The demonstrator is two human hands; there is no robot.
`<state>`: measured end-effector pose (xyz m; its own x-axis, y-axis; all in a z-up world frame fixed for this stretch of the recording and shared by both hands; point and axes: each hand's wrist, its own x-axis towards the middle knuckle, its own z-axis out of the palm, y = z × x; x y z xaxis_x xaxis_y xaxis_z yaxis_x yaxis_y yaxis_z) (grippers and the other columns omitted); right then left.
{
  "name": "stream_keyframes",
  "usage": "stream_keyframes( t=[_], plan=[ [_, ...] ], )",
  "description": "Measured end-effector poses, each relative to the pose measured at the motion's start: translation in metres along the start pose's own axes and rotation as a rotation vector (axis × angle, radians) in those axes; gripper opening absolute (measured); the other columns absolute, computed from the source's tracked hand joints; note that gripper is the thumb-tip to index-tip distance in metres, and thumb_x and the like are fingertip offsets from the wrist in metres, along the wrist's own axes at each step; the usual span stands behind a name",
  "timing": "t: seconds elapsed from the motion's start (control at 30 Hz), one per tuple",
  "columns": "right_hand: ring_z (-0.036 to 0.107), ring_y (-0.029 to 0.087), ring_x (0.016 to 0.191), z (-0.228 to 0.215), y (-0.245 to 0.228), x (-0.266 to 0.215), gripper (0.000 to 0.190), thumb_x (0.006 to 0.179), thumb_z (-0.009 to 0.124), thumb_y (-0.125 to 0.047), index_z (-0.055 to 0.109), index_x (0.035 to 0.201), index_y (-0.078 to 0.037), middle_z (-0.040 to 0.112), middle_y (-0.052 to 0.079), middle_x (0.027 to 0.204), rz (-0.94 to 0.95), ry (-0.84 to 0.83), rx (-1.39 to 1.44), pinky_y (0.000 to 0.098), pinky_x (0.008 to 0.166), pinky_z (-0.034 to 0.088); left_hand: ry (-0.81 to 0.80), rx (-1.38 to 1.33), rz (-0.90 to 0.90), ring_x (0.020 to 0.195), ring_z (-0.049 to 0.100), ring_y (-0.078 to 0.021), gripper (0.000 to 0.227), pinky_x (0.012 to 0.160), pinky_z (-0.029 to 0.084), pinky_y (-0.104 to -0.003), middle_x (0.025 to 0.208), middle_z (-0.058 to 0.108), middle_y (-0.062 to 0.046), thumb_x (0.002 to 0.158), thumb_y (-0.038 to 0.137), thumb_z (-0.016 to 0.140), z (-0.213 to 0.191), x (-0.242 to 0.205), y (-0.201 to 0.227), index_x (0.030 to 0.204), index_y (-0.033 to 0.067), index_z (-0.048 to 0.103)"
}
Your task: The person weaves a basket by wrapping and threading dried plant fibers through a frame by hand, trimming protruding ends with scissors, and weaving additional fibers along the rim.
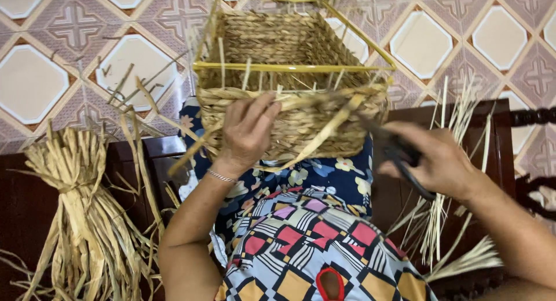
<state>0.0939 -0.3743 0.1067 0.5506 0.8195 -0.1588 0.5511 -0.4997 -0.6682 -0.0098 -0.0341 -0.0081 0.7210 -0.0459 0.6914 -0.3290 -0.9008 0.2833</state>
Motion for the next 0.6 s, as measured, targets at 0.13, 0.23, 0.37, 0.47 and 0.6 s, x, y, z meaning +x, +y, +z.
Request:
stream_keyframes(
  t=[0.13, 0.23, 0.37, 0.47, 0.6],
  plan=[
    [0.063, 0.017, 0.064, 0.045, 0.081, -0.053, 0.068, 0.074, 0.082, -0.042, 0.061, 0.127, -0.003, 0.063, 0.007, 0.074, 0.000, 0.504, -0.262, 0.0331, 0.058, 0.050, -0.088, -0.034, -0.003, 0.098, 0.061, -0.0268, 0.029, 0.082, 0.053, -0.040, 0.127, 0.067, -0.010, 0.089, -0.002, 0.071, -0.018, 0.014, 0.000, 0.119, 0.0015, 0.071],
    [0.063, 0.012, 0.073, 0.098, 0.151, -0.073, 0.037, 0.108, 0.075, -0.028, 0.062, 0.132, -0.002, 0.066, 0.002, 0.083, 0.429, 0.919, -0.013, 0.0268, 0.064, 0.049, -0.099, -0.128, -0.071, 0.095, 0.069, -0.0216, 0.016, 0.073, 0.058, -0.032, 0.127, 0.064, -0.013, 0.101, 0.003, 0.076, -0.032, 0.031, 0.003, 0.115, 0.0055, 0.069],
    [0.070, 0.020, 0.068, 0.164, 0.228, -0.082, 0.056, 0.093, 0.091, -0.041, 0.067, 0.129, -0.006, 0.073, 0.008, 0.084, 0.635, 0.903, -0.283, 0.0334, 0.060, 0.054, -0.166, 0.055, -0.091, 0.078, 0.069, -0.0214, 0.017, 0.064, 0.056, -0.034, 0.095, 0.069, -0.007, 0.096, 0.019, 0.083, -0.055, 0.046, -0.002, 0.105, 0.0092, 0.072],
    [0.073, 0.030, 0.071, 0.209, 0.259, -0.088, 0.064, 0.084, 0.093, -0.046, 0.066, 0.127, -0.006, 0.073, 0.016, 0.082, 0.678, 0.914, -0.456, 0.0408, 0.066, 0.058, -0.287, 0.039, -0.180, 0.066, 0.069, -0.0159, 0.018, 0.055, 0.053, -0.029, 0.085, 0.074, -0.006, 0.097, 0.025, 0.084, -0.062, 0.043, -0.012, 0.099, 0.0092, 0.074],
    [0.072, 0.038, 0.080, 0.247, 0.284, -0.099, 0.056, 0.084, 0.082, -0.033, 0.065, 0.132, -0.010, 0.075, 0.018, 0.094, 0.736, 0.810, -0.506, 0.0484, 0.073, 0.057, -0.417, -0.190, -0.422, 0.057, 0.070, -0.0083, 0.016, 0.049, 0.049, -0.024, 0.073, 0.072, 0.000, 0.104, 0.023, 0.071, -0.079, 0.047, -0.024, 0.111, 0.0093, 0.075]
  ],
)
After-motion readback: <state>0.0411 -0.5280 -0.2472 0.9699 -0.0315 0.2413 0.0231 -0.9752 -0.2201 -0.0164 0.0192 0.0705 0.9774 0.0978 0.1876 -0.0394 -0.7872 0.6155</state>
